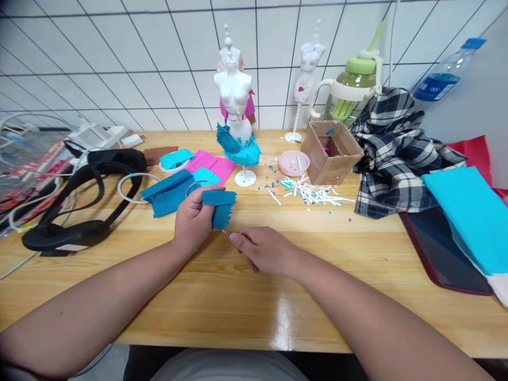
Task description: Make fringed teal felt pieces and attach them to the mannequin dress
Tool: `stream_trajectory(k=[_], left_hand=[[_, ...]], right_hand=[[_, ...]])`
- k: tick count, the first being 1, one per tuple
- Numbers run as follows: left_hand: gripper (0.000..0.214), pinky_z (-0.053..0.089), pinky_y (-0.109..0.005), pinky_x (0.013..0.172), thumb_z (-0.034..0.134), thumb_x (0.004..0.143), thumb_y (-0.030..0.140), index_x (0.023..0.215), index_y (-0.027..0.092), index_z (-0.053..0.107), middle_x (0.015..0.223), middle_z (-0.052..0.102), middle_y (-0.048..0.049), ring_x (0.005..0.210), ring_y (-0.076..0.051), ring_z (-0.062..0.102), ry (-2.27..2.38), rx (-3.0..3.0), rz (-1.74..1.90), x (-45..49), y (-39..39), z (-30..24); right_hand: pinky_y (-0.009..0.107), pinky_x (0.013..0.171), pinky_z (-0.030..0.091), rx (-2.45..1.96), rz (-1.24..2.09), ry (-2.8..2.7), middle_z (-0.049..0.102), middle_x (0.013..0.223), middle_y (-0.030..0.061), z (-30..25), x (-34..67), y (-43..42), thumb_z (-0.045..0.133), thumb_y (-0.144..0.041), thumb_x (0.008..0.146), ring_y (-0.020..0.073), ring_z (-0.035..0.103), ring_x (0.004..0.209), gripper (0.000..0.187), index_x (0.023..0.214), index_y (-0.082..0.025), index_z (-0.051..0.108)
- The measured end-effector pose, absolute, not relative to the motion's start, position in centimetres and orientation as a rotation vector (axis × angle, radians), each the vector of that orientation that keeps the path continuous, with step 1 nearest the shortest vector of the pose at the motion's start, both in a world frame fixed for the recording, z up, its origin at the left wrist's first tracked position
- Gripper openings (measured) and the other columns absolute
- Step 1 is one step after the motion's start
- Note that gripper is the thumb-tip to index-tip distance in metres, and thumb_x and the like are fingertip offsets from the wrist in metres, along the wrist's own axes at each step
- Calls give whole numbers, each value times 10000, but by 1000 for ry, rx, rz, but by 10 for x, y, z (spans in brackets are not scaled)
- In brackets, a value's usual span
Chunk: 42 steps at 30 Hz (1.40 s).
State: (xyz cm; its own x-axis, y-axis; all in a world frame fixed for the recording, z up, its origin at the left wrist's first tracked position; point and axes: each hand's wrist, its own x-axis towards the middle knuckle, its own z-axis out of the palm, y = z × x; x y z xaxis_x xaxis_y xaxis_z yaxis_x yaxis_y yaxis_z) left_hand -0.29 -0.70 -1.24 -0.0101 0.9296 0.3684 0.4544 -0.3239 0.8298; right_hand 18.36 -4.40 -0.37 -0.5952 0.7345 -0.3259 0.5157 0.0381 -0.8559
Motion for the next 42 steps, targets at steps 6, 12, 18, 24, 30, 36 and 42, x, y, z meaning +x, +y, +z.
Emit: stream_trajectory(k=[6, 12, 18, 24, 30, 36, 42], left_hand=[[284, 512, -285, 822, 483, 878, 187, 1058, 235, 697, 1019, 724, -7, 936, -176, 651, 1438, 1854, 1291, -1, -10, -10], [295, 520, -290, 816, 483, 871, 176, 1069, 234, 694, 1038, 725, -8, 930, -177, 654, 1423, 1849, 1297, -1, -10, -11], [285, 512, -283, 837, 484, 886, 204, 1079, 225, 692, 1045, 724, -15, 949, -172, 652, 1443, 1853, 1292, -1, -10, -11], [270, 507, -285, 849, 486, 884, 209, 1054, 214, 696, 1052, 725, -23, 966, -176, 651, 1437, 1839, 1294, 0, -10, -11], [272, 510, -277, 824, 488, 896, 244, 1070, 215, 694, 1047, 724, -24, 942, -177, 650, 1434, 1812, 1300, -1, -9, -12], [280, 509, -280, 827, 491, 896, 254, 1087, 218, 692, 1055, 721, -25, 948, -182, 646, 1423, 1802, 1291, -2, -8, -13], [279, 513, -274, 812, 497, 887, 223, 1085, 222, 693, 1033, 724, -18, 908, -170, 648, 1386, 1798, 1295, -3, -8, -13]], right_hand=[[232, 533, 353, -1313, 1566, -2108, 541, 490, -56, -3, 181, -44, 273, -568, 962, 103, 521, 461, 453, 760, -206, 455], [229, 524, 348, -1308, 1538, -2134, 515, 477, -65, -4, 182, -43, 297, -521, 972, 94, 498, 438, 417, 734, -208, 437], [224, 518, 346, -1317, 1502, -2168, 506, 476, -65, -3, 181, -42, 315, -481, 973, 92, 495, 438, 397, 712, -207, 434], [225, 510, 343, -1325, 1493, -2202, 512, 484, -55, 3, 180, -41, 331, -470, 966, 100, 498, 452, 387, 701, -209, 438], [222, 494, 336, -1324, 1506, -2185, 500, 473, -60, 0, 181, -42, 316, -498, 963, 98, 491, 433, 401, 707, -211, 431], [220, 520, 362, -1317, 1618, -2089, 558, 483, -55, -3, 184, -44, 284, -549, 959, 94, 513, 430, 439, 749, -206, 460], [212, 499, 364, -1329, 1646, -1994, 529, 453, -68, -5, 184, -42, 299, -525, 961, 86, 486, 397, 414, 767, -205, 474]])
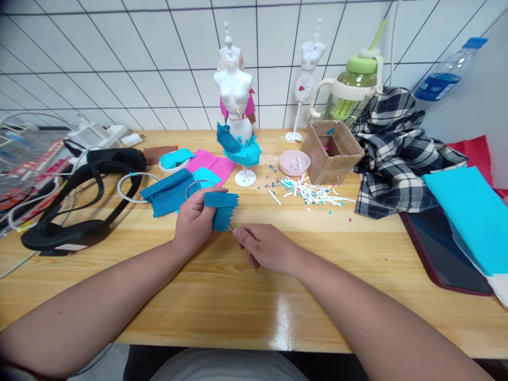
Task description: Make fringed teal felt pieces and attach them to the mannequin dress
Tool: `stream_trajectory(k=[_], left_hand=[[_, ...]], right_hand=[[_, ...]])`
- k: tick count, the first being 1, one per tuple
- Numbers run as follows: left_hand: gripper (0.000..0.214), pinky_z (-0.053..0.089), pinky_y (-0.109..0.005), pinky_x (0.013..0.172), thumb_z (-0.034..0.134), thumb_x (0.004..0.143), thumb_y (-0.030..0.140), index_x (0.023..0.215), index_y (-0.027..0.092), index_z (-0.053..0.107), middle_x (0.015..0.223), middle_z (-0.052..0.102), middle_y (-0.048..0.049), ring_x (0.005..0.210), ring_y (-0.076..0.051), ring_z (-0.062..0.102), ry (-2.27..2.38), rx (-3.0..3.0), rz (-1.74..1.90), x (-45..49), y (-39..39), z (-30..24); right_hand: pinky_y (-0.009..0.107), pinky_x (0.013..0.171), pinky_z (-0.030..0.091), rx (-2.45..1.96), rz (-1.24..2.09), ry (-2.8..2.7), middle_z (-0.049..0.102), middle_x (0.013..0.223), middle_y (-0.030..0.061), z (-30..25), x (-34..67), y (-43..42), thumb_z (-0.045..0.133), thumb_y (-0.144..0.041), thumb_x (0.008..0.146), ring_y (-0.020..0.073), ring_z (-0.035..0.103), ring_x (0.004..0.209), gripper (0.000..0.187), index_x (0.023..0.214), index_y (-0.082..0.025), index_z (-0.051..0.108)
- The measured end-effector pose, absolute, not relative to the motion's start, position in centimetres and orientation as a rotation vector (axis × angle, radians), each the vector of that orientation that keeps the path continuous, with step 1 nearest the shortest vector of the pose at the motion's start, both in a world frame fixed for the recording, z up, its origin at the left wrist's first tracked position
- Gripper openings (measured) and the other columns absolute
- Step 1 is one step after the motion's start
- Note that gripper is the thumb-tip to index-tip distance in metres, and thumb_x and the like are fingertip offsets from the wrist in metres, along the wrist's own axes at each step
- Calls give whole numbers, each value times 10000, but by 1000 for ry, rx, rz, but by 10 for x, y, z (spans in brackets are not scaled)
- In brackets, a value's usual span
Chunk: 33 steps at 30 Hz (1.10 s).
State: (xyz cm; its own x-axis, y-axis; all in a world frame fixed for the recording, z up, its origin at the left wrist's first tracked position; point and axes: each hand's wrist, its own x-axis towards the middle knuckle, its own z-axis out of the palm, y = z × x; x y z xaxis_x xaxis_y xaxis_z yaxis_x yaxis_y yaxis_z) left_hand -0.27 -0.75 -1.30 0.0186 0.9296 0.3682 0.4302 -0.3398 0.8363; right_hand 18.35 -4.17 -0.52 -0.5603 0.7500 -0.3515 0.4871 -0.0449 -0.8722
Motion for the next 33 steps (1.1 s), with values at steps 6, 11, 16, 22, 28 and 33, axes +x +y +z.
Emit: stream_trajectory(k=[6, 11, 16, 22, 28, 33], left_hand=[[265, 518, -277, 792, 503, 891, 261, 1064, 217, 699, 1022, 724, -26, 886, -173, 649, 1377, 1755, 1306, -2, -7, -12], [242, 516, -281, 805, 530, 868, 276, 1017, 214, 710, 996, 726, -26, 908, -183, 649, 1349, 1671, 1279, -2, -7, -13], [275, 530, -276, 645, 561, 836, 419, 901, 186, 691, 807, 725, -24, 747, -190, 660, 1269, 1328, 1255, -1, -2, -16], [262, 460, -237, 499, 646, 743, 424, 692, 167, 635, 600, 656, 12, 521, -139, 567, 1254, 1103, 1026, -3, 3, -16], [242, 488, -262, 587, 660, 742, 421, 747, 183, 617, 662, 679, 23, 588, -156, 598, 1202, 970, 1180, -6, 7, -18], [261, 477, -237, 596, 662, 772, 432, 735, 178, 614, 632, 652, 38, 583, -134, 579, 1134, 973, 1250, -7, 7, -22]], right_hand=[[211, 502, 357, -1331, 1608, -2035, 534, 462, -62, -5, 184, -41, 293, -529, 962, 85, 482, 404, 424, 752, -204, 467], [209, 496, 345, -1313, 1558, -2122, 515, 477, -61, -1, 184, -40, 317, -509, 961, 84, 480, 423, 405, 728, -205, 448], [208, 494, 334, -1338, 1476, -2145, 512, 488, -56, 2, 189, -37, 343, -501, 955, 86, 470, 449, 404, 709, -201, 454], [199, 454, 329, -1325, 1581, -1848, 475, 477, -66, 5, 200, -31, 367, -573, 925, 84, 419, 429, 428, 786, -196, 513], [216, 428, 446, -961, 2546, -1190, 553, 591, -34, 4, 184, -41, 513, -687, 792, 100, 497, 476, 492, 745, -202, 445], [391, 880, 519, -1180, 1860, -1278, 625, 1237, 123, 2, 179, -33, 470, -572, 885, 237, 583, 1160, 404, 1000, -201, 580]])
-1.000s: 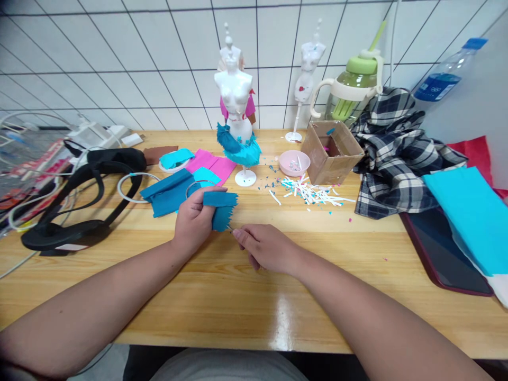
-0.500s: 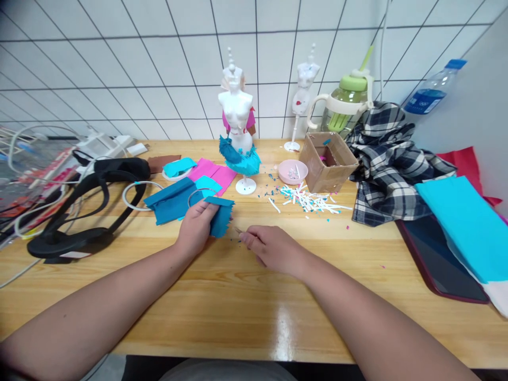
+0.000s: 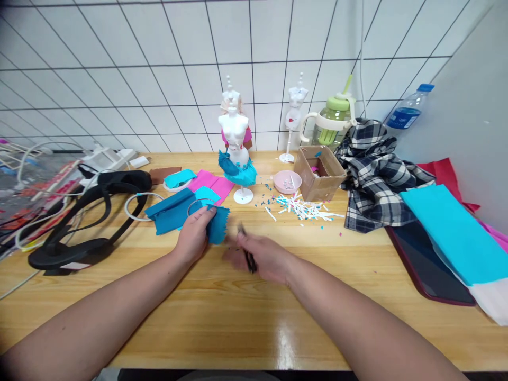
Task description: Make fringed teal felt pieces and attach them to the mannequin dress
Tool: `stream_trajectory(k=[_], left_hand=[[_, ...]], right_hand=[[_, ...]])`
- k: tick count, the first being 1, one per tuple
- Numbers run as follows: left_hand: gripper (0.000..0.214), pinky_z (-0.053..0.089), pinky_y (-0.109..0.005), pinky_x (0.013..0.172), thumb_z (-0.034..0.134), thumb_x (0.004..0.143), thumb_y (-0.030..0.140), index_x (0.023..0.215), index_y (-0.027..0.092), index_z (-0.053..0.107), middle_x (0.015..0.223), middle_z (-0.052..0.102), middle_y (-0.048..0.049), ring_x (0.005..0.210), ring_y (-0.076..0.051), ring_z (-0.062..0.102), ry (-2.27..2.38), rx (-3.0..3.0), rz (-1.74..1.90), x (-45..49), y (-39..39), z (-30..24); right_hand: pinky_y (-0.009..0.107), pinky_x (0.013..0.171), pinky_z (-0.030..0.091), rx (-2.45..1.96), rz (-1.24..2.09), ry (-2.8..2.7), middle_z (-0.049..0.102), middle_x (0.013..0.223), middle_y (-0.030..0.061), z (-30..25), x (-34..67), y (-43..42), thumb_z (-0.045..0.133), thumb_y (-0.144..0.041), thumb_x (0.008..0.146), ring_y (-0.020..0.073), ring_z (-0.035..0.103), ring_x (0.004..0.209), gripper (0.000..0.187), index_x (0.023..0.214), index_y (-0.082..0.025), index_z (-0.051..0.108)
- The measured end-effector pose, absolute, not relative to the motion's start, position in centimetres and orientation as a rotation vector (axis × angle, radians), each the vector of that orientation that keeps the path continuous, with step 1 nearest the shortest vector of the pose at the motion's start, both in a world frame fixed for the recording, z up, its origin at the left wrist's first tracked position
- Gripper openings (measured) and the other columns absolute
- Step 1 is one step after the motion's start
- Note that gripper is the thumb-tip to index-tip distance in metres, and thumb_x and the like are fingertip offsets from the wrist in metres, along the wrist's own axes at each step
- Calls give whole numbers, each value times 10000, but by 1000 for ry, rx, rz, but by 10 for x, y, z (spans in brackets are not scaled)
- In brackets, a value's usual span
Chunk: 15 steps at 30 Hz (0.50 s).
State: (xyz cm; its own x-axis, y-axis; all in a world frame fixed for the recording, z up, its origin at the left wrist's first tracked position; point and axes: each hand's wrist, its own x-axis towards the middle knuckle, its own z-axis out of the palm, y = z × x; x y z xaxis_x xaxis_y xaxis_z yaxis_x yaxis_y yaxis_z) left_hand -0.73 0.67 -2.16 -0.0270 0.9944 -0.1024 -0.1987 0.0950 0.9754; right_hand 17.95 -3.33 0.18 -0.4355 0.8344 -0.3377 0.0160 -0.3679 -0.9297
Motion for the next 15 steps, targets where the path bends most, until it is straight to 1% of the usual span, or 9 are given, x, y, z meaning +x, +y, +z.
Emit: stream_trajectory(k=[1, 2, 4, 5, 7, 8, 10, 13, 15], left_hand=[[265, 475, -234, 588, 667, 772, 434, 734, 176, 620, 631, 652, 37, 571, -128, 573, 1123, 970, 1247, -7, 6, -22], [266, 474, -232, 583, 672, 771, 434, 738, 174, 629, 638, 658, 34, 566, -126, 573, 1113, 964, 1243, -7, 6, -22], [263, 483, -238, 590, 681, 767, 434, 772, 173, 650, 672, 682, 24, 580, -131, 594, 1101, 959, 1228, -6, 6, -21], [266, 491, -246, 601, 683, 765, 436, 800, 174, 662, 693, 696, 17, 598, -140, 611, 1101, 962, 1219, -5, 6, -21], [295, 513, -274, 641, 681, 764, 448, 876, 175, 682, 740, 721, 2, 646, -166, 645, 1106, 972, 1201, -5, 6, -20], [316, 521, -289, 664, 678, 764, 456, 910, 176, 687, 762, 731, -4, 671, -179, 659, 1113, 978, 1196, -5, 6, -20], [342, 529, -308, 701, 676, 764, 467, 945, 179, 693, 805, 745, -12, 718, -198, 677, 1129, 991, 1198, -5, 6, -19], [345, 530, -306, 711, 672, 768, 469, 955, 180, 697, 859, 753, -22, 775, -210, 686, 1133, 997, 1200, -6, 6, -19], [358, 531, -305, 695, 671, 768, 472, 967, 175, 695, 877, 754, -33, 786, -217, 688, 1137, 999, 1188, -6, 6, -19]], right_hand=[[394, 989, 452, -1213, 1710, -1268, 530, 1375, 93, 3, 185, -29, 475, -553, 894, 220, 452, 1309, 401, 1127, -235, 552], [382, 1058, 387, -1228, 1574, -1249, 444, 1460, 50, 5, 192, -24, 469, -542, 904, 190, 327, 1392, 413, 1217, -275, 503], [388, 1060, 385, -1168, 1275, -1237, 407, 1491, 35, 9, 206, -17, 430, -532, 928, 193, 300, 1407, 415, 1258, -288, 486], [388, 1034, 412, -1090, 1273, -1212, 423, 1481, 33, 11, 211, -16, 404, -536, 937, 197, 362, 1375, 395, 1224, -285, 506], [384, 903, 504, -1006, 1418, -1227, 537, 1385, 80, 12, 215, -17, 419, -559, 923, 221, 576, 1177, 385, 1112, -248, 544], [368, 825, 532, -986, 1534, -1249, 599, 1311, 105, 11, 214, -19, 445, -573, 907, 218, 649, 1045, 393, 1060, -226, 548], [325, 700, 543, -982, 1801, -1291, 685, 1154, 138, 8, 206, -26, 508, -595, 865, 195, 698, 841, 425, 1008, -196, 529], [313, 630, 540, -967, 2306, -1295, 701, 1097, 171, -1, 192, -37, 562, -624, 811, 203, 708, 784, 489, 989, -171, 521], [337, 683, 550, -990, 2402, -1311, 635, 1234, 180, -5, 187, -39, 566, -616, 812, 215, 701, 883, 514, 1066, -170, 540]])
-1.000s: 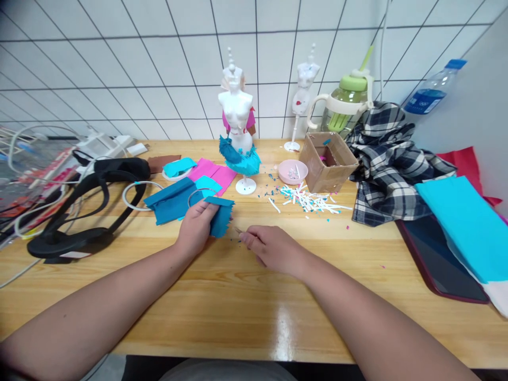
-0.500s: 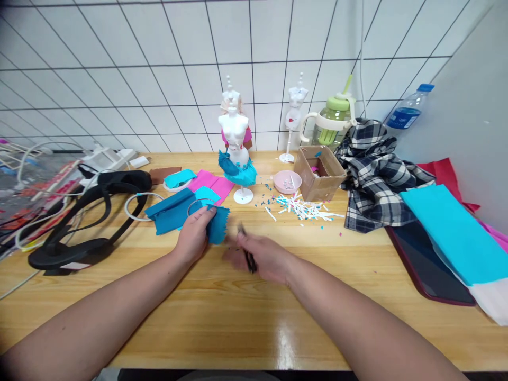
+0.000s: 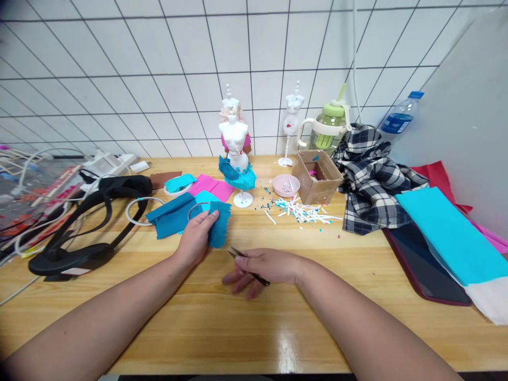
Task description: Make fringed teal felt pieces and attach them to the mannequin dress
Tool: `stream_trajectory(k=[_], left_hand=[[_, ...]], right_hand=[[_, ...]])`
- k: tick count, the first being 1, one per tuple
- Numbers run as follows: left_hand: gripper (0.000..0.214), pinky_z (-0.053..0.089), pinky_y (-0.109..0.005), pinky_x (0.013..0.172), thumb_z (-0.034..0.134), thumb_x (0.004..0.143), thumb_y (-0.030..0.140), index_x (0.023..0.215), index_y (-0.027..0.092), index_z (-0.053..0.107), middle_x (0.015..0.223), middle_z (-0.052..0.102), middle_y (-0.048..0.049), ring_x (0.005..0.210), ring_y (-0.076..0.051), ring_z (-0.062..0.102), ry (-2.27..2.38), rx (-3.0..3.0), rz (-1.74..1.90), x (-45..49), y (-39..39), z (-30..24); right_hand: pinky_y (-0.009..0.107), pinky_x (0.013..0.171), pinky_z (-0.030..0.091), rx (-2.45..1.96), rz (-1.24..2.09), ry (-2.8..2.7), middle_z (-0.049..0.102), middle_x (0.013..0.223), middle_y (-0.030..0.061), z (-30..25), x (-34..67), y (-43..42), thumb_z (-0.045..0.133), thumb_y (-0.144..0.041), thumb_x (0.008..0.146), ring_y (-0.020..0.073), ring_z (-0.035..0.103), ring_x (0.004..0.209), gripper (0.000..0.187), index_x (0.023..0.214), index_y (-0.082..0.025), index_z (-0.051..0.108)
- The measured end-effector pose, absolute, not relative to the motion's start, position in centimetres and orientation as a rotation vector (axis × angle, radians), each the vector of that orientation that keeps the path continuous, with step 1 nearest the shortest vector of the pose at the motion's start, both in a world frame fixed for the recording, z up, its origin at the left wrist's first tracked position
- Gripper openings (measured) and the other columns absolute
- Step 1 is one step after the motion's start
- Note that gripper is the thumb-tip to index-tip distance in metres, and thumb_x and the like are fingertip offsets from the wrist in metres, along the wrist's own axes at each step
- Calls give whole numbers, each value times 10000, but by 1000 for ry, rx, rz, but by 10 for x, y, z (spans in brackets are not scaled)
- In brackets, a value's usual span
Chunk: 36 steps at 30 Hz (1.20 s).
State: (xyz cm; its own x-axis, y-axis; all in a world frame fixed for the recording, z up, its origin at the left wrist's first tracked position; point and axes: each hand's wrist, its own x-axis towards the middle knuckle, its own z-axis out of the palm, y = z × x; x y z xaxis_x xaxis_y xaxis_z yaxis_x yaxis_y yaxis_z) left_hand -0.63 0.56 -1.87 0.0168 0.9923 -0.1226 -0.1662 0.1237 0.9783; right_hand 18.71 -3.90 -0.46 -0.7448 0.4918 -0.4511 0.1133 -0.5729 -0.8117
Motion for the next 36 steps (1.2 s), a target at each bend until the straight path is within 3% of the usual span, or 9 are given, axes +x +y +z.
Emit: stream_trajectory(k=[4, 5, 7, 9, 12, 16, 25, 31, 36], left_hand=[[395, 533, -312, 660, 676, 749, 494, 963, 163, 689, 870, 752, -54, 766, -230, 687, 1141, 1003, 1165, -8, 6, -19], [392, 532, -312, 655, 675, 748, 499, 950, 164, 687, 863, 751, -54, 755, -230, 686, 1131, 1001, 1159, -8, 7, -19], [371, 527, -307, 649, 673, 746, 504, 904, 169, 683, 836, 747, -43, 718, -216, 679, 1128, 1006, 1141, -9, 7, -20], [353, 516, -296, 641, 669, 748, 508, 851, 170, 677, 783, 736, -23, 670, -194, 660, 1154, 1039, 1109, -9, 8, -21], [341, 503, -280, 638, 653, 764, 505, 800, 166, 669, 696, 699, 0, 632, -172, 629, 1193, 1111, 1071, -9, 8, -22], [313, 503, -279, 639, 663, 753, 473, 846, 174, 679, 708, 699, 3, 636, -174, 629, 1168, 1101, 1074, -8, 8, -22], [267, 403, -236, 472, 628, 736, 428, 699, 169, 679, 594, 660, 7, 493, -145, 552, 1276, 1173, 949, -11, 8, -21], [316, 422, -248, 485, 635, 734, 472, 762, 166, 706, 619, 677, -10, 543, -174, 590, 1297, 1221, 977, -9, 5, -20], [333, 450, -262, 519, 636, 739, 488, 800, 169, 709, 629, 680, -14, 586, -193, 616, 1277, 1239, 988, -10, 6, -23]], right_hand=[[321, 841, 512, -1199, 1672, -1501, 540, 1375, 118, -4, 192, -29, 478, -583, 879, 205, 567, 1175, 492, 1188, -208, 556], [315, 855, 499, -1240, 1475, -1574, 576, 1332, 118, -1, 197, -25, 440, -578, 898, 204, 569, 1163, 480, 1158, -198, 576], [315, 760, 502, -1365, 1254, -1683, 706, 1070, 108, 5, 211, -16, 284, -570, 945, 190, 662, 899, 509, 1065, -184, 594], [316, 712, 468, -1618, 874, -1934, 722, 852, 81, 12, 228, -9, 284, -541, 950, 202, 656, 782, 475, 980, -193, 606], [360, 674, 433, -2124, 359, -2117, 711, 953, 136, 19, 250, -1, 379, -554, 902, 306, 655, 872, 436, 1026, -212, 619], [372, 660, 429, -2356, 266, -2175, 694, 1045, 170, 19, 259, 3, 355, -549, 906, 342, 652, 927, 477, 1142, -204, 586], [355, 734, 436, -2296, 35, -2324, 696, 1023, 149, 11, 255, 3, 472, -393, 896, 298, 629, 987, 294, 1006, -175, 637], [356, 693, 436, -2253, 18, -2320, 696, 992, 139, 9, 253, 1, 460, -369, 905, 300, 643, 935, 267, 998, -180, 624], [382, 750, 440, -2238, 78, -2302, 688, 972, 138, 5, 256, 2, 526, -367, 866, 304, 624, 950, 242, 982, -187, 639]])
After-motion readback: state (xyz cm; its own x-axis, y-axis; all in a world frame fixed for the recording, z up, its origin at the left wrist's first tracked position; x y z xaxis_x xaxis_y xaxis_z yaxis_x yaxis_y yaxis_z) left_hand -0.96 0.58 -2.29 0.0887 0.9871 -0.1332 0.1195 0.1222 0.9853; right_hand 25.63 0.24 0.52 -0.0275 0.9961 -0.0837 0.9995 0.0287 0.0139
